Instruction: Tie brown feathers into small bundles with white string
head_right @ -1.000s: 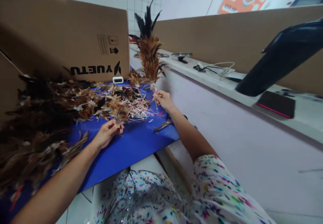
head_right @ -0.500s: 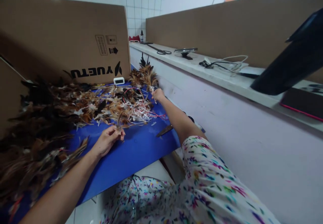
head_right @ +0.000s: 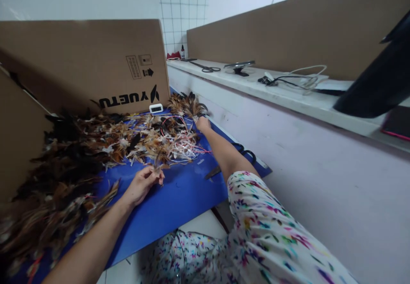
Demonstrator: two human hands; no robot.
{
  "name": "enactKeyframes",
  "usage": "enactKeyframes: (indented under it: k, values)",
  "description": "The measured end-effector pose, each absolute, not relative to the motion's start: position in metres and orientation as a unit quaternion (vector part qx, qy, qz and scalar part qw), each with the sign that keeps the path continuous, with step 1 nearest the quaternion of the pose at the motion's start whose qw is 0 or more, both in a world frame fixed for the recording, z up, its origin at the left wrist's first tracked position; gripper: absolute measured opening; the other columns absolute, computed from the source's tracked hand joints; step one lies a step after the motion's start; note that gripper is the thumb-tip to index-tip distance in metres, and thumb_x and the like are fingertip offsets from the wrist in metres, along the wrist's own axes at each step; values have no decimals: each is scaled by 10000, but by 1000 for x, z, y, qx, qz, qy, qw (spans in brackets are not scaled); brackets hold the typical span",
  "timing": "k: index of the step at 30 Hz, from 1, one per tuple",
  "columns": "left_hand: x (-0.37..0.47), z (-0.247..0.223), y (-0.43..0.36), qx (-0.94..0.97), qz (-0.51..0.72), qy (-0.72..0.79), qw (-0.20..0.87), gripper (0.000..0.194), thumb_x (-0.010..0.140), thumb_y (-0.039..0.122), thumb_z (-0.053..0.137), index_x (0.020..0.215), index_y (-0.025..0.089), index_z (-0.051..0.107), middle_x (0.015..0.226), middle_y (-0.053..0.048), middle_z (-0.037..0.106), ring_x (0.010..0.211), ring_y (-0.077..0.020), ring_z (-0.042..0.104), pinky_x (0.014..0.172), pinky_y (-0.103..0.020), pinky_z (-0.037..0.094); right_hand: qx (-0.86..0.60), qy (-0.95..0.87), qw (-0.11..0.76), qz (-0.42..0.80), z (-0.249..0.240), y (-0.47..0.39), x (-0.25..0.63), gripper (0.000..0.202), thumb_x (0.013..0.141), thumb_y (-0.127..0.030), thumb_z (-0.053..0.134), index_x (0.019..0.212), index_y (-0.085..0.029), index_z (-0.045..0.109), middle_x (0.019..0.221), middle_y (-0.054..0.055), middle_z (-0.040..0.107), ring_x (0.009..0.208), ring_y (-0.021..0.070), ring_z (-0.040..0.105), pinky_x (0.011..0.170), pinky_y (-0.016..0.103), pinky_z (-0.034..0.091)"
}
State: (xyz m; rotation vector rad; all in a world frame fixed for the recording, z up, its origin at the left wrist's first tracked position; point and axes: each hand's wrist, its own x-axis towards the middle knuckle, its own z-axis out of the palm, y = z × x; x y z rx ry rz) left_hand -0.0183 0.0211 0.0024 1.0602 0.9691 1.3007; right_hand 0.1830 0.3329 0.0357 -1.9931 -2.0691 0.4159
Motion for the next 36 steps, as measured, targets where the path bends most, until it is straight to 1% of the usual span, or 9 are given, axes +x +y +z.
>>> enactKeyframes:
  k: [9,14,16,19,22,24,26,31,36]
  values:
    - [-18,3,21,455,547,421,563,416,690,517,848,757,137,695,770,-49,712,661,-110,618,684,-239,481,-676,-712,126,142,39,326,189,385,957,-383,621,1269,-159,599,1274,109,621,1108,229,639,929,434,563]
    - [-15,6,21,441,560,418,563,467,654,555,858,761,137,677,780,-42,711,653,-107,619,675,-241,492,-652,-735,152,109,51,302,194,304,974,-269,535,1144,-82,704,1230,232,681,1191,309,645,953,354,501]
    - [-14,8,21,434,571,414,560,479,641,561,863,743,140,658,746,-31,702,637,-103,611,661,-236,487,-626,-755,168,100,59,283,193,280,956,-224,534,1125,-99,719,1203,223,704,1167,297,660,932,329,493]
    - [-12,10,21,414,595,415,550,483,641,555,865,708,150,610,673,-4,673,604,-92,594,637,-221,478,-554,-803,188,114,69,241,186,238,935,-191,542,1041,-157,752,1056,122,764,1031,208,699,871,251,481]
    - [-12,11,22,382,621,420,540,489,633,541,873,717,163,575,638,21,652,576,-84,582,605,-209,475,-465,-846,207,162,73,191,175,177,907,-252,606,979,-192,756,888,21,767,824,121,687,755,186,468]
    - [-13,10,23,363,637,424,532,499,614,535,884,732,170,564,615,35,635,552,-80,569,582,-204,473,-339,-863,250,277,69,162,166,141,868,-232,637,896,-148,746,801,24,743,716,112,650,693,198,464]
    - [-15,10,25,349,650,427,523,504,606,532,887,744,173,560,599,43,620,537,-75,556,568,-198,468,-268,-851,266,365,61,141,154,128,832,-249,665,851,-143,735,721,10,712,639,103,607,644,206,452]
    - [-16,10,28,328,666,442,504,531,579,546,892,722,175,540,564,56,594,520,-64,536,564,-184,466,-211,-801,241,506,41,121,128,285,757,-394,742,867,-136,691,686,-7,667,608,98,565,585,213,429]
    - [-14,11,27,343,650,462,497,525,561,550,896,721,171,569,547,49,605,495,-73,540,533,-188,456,-202,-743,301,562,32,116,125,391,698,-469,804,828,-139,641,687,-29,614,573,69,502,548,201,391]
